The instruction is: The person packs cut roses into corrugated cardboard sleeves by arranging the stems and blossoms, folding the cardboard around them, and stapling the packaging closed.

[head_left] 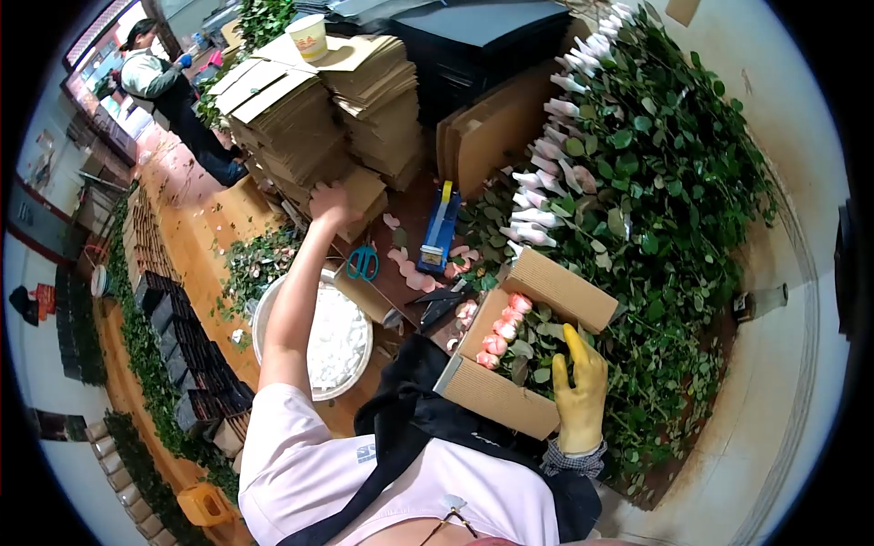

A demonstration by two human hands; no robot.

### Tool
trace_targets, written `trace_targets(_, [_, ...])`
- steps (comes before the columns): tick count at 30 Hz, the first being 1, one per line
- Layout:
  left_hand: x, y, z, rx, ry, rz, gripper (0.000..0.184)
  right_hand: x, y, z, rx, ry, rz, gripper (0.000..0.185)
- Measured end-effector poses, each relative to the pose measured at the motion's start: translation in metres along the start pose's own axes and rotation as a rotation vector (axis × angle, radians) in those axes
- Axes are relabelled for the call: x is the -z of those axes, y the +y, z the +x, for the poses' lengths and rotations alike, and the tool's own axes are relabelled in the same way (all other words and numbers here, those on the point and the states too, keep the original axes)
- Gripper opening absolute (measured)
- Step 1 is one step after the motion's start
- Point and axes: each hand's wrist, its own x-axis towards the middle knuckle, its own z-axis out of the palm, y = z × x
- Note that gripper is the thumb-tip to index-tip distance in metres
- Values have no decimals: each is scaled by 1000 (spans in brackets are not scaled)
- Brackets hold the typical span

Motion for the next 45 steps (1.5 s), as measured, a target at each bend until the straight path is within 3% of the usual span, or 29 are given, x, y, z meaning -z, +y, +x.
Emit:
trace_targets(4, [1,-4,-26,-26,84,-88,97,2,-1,-4,-16,41,22,39])
trace_targets(6, [33,-3,-56,-70,-27,-936,91,-1,-5,-4,-45,65,26,37])
trace_targets(8, [67,13,-99,-109,-291,-1337,79,-13,5,-5,36,182,123,37])
trace_targets(9, [54,23,-108,-315,-253,-1463,65,-12,2,-5,-28,172,223,37])
trace_targets(12, [54,91,-182,-398,-462,-1584,43,-27,4,-3,-206,85,597,40])
trace_targets(15, [38,139,-251,-465,-575,-1313,30,-41,-15,8,-411,-144,1194,46])
trace_targets(16, [32,148,-266,-502,-621,-1238,29,-52,-4,3,-443,-137,1103,42])
trace_targets(18, [27,155,-276,-588,-495,-1150,30,-54,19,0,-551,-106,1036,35])
trace_targets(19, [29,155,-269,-565,-378,-1212,31,-50,27,-2,-582,-37,1132,30])
trace_targets(20, [33,152,-258,-540,-222,-1114,31,-43,36,-2,-650,-55,988,30])
trace_targets(22, [36,149,-233,-752,63,-1041,30,-43,51,-1,-664,-263,1119,30])
trace_targets(24, [39,158,-222,-996,-21,-934,42,-61,56,10,-786,-433,942,27])
trace_targets(26, [40,178,-217,-1335,-24,-748,53,-63,29,23,-771,-346,673,30])
trace_targets(28, [18,191,-216,-1488,-170,-552,79,-80,42,25,-748,-388,524,36])
trace_targets(30, [0,192,-221,-1496,-92,-471,89,-84,38,35,-896,-516,391,35])
trace_targets(32, [-2,191,-216,-1472,-119,-456,91,-83,40,44,-768,-603,234,37])
trace_targets(36, [6,191,-217,-1455,-89,-393,88,-72,36,58,-876,-713,358,39])
trace_targets(40, [12,192,-218,-1389,-120,-441,82,-56,15,23,-559,-488,59,39])
trace_targets(42, [11,190,-214,-1423,-137,-451,84,-40,3,-23,-239,-303,135,45])
trace_targets(44, [9,191,-212,-1443,-106,-398,83,-8,-8,-57,63,-417,588,49])
trace_targets(45, [10,192,-211,-1449,-120,-400,83,-7,-3,-72,53,-430,588,49])
